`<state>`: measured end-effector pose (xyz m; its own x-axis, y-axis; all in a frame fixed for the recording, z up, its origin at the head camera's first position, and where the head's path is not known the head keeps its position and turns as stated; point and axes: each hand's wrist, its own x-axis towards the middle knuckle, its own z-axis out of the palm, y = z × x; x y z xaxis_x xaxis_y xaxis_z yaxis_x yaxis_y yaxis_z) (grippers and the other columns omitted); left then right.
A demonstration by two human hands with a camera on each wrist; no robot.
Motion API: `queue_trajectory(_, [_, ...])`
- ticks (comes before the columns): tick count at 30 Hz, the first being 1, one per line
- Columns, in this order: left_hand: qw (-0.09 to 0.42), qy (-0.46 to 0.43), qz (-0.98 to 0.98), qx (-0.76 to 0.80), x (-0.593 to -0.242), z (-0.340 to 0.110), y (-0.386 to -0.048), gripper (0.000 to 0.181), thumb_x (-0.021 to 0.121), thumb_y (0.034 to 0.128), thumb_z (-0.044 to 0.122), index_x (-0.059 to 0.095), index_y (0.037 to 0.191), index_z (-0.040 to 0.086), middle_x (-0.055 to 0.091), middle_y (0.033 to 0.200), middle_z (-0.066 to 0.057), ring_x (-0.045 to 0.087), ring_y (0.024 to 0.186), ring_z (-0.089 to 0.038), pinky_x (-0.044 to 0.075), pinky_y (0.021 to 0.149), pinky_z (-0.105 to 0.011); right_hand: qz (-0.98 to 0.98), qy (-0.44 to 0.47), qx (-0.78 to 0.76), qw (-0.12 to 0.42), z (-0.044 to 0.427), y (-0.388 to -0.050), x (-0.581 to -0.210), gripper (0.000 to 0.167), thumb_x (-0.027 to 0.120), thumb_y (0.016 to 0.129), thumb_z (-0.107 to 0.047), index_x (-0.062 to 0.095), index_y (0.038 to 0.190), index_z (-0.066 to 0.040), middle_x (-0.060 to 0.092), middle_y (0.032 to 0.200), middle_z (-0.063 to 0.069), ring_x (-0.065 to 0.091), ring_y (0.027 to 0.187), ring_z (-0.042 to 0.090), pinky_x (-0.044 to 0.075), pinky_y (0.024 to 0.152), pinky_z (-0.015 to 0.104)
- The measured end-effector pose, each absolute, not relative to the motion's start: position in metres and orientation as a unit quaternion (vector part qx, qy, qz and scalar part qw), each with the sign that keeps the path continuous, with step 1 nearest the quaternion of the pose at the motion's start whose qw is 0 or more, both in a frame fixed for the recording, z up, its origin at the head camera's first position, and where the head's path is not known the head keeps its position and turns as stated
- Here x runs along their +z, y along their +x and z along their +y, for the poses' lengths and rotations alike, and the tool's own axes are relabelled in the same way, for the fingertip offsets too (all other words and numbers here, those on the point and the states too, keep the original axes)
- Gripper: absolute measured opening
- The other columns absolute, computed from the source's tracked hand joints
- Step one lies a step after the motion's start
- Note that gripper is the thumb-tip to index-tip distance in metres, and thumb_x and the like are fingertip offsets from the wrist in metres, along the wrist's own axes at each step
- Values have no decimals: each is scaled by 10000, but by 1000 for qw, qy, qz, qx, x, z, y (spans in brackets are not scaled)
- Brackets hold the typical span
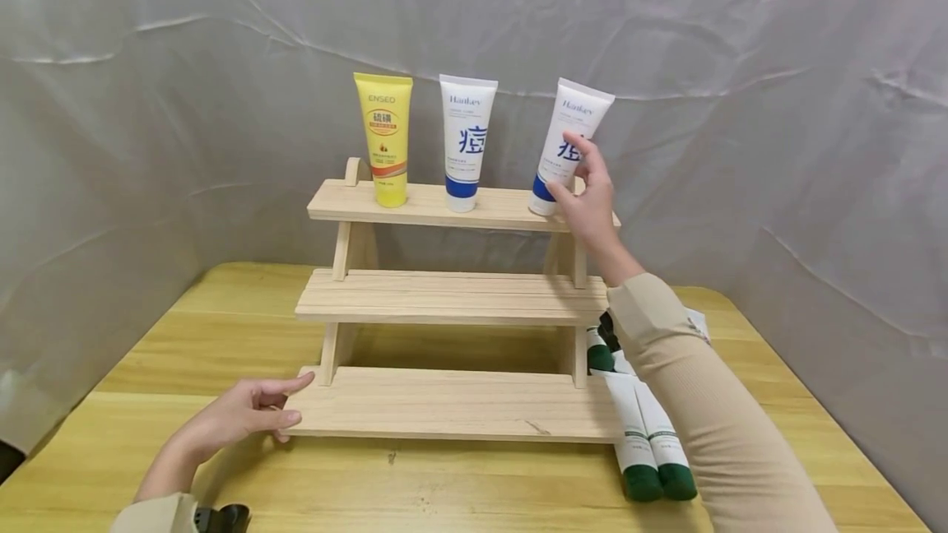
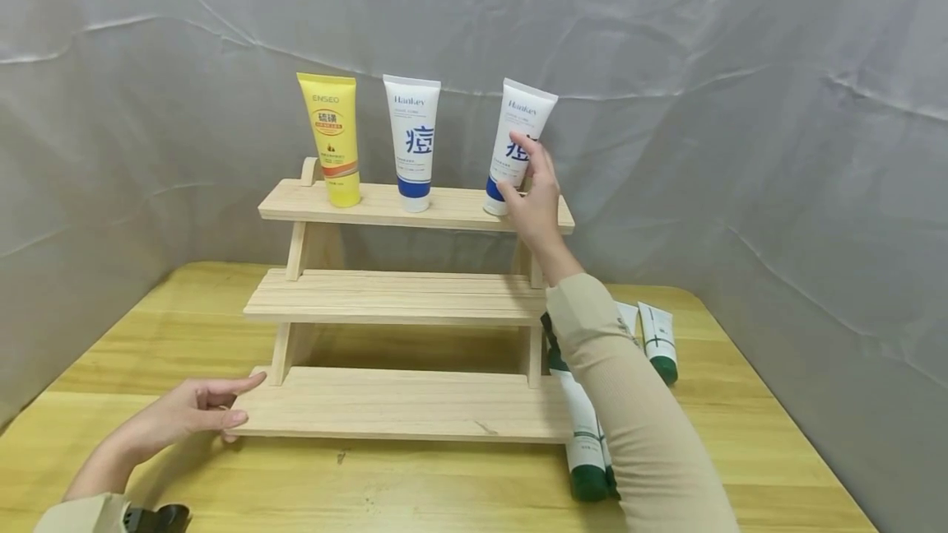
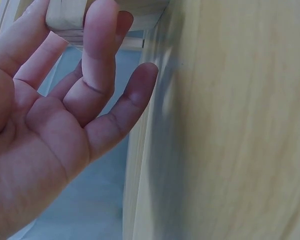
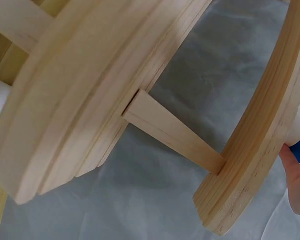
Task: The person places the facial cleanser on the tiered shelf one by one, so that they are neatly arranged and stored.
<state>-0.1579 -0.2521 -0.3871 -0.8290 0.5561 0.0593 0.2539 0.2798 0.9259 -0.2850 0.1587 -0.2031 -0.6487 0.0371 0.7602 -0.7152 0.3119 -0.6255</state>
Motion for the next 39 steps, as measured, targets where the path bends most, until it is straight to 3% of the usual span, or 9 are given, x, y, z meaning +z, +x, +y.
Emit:
queue_trajectory(7, [141, 254, 798, 528, -384, -252, -158, 561, 563, 877, 104, 291, 1299, -148, 584, 724, -81, 599, 623, -201, 401, 748, -168, -736, 255, 511, 362, 161, -303, -207, 526, 548, 755, 170, 452, 1252, 28, 446, 1239, 168, 472, 952, 206, 343, 903, 283])
queue_trajectory(13, [139, 260, 792, 535, -384, -251, -158, 562, 563, 876, 97, 283, 1291, -158, 575, 694, -78, 595, 617, -193, 441, 703, -216, -743, 270, 493, 363, 158, -305, -207, 540, 533, 744, 198, 464, 1249, 18, 398, 1283, 164, 409, 1119, 196, 346, 928, 295])
queue_trajectory(19, [143, 265, 786, 540, -384, -250, -159, 563, 561, 876, 94, 276, 1288, -164, 569, 692, -72, 594, 618, -195, 448, 702, -227, -743, 263, 504, 353, 160, -305, -210, 557, 559, 758, 181, 450, 1272, -4, 381, 1296, 151, 466, 1022, 251, 369, 904, 361])
queue_trajectory(27, [138, 267, 791, 533, -384, -249, -161, 550, 553, 878, 72, 274, 1288, -164, 562, 713, -80, 589, 609, -185, 431, 728, -197, -756, 240, 519, 319, 163, -292, -217, 509, 610, 803, 46, 447, 1282, -10, 313, 1343, 163, 421, 1119, 317, 430, 837, 465])
queue_trajectory(39, [135, 266, 794, 530, -386, -253, -158, 560, 564, 874, 90, 285, 1287, -165, 563, 684, -62, 593, 606, -187, 428, 728, -198, -767, 233, 485, 350, 172, -273, -228, 407, 607, 796, 63, 465, 1175, 98, 496, 1157, 245, 502, 1017, 346, 437, 809, 477])
